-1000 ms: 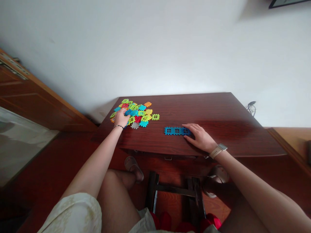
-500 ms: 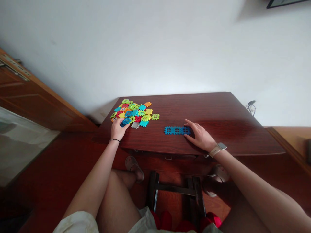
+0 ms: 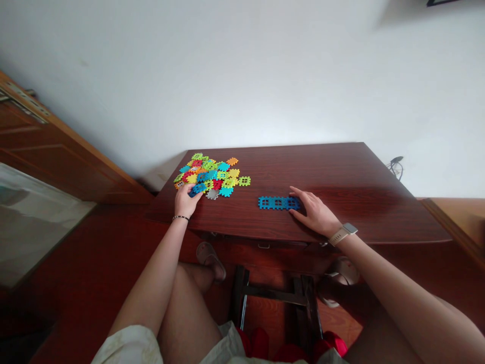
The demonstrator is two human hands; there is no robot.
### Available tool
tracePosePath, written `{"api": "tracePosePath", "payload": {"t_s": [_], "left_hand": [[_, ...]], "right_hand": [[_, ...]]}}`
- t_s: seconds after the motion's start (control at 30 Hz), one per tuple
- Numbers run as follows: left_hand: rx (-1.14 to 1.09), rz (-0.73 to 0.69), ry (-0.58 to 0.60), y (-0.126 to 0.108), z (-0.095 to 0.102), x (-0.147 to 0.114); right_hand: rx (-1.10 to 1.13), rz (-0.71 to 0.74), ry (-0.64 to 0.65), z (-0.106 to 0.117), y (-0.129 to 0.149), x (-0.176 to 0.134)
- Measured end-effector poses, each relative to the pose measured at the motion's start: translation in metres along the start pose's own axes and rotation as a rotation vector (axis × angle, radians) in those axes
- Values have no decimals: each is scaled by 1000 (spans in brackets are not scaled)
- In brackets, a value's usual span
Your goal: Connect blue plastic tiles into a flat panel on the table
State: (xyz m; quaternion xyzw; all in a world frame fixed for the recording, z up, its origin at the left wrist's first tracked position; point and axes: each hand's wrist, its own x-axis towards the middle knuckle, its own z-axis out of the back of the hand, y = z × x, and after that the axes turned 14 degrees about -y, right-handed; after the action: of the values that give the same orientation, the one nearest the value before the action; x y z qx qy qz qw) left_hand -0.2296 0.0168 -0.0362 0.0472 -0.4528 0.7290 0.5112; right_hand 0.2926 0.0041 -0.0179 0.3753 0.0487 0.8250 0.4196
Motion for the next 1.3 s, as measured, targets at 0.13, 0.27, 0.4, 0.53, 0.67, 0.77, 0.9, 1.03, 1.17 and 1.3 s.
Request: {"api": "tracePosePath", "payload": {"t_s": [0.13,0.27,0.4,0.53,0.67,0.77,0.9,1.03,1.17,1.3], "left_hand": [[-185,181,-43,6,-3,2],[-303,289,-109,12,-3,4],[-247,280,-94,18,2,6],[-169,216,-97,24,3,6],[-258,295,-82,23,1,7],[-284,344,-117,21,1,8],[-239,350,-153,26,4,9],[-162,271,-170,34,8,11],[-128,208,-126,33,12,10],[18,68,-32,22,15,8]], "right_hand": [[-6,1,7,0,0,0],[-5,-2,12,0,0,0],[-21,4,11,0,0,0],[-34,12,12,0,1,0],[-39,17,11,0,1,0],[-37,15,16,1,1,0],[-42,10,17,1,1,-1],[-50,5,21,0,1,-1],[-56,6,22,0,1,-1],[-58,10,14,1,1,0]]}}
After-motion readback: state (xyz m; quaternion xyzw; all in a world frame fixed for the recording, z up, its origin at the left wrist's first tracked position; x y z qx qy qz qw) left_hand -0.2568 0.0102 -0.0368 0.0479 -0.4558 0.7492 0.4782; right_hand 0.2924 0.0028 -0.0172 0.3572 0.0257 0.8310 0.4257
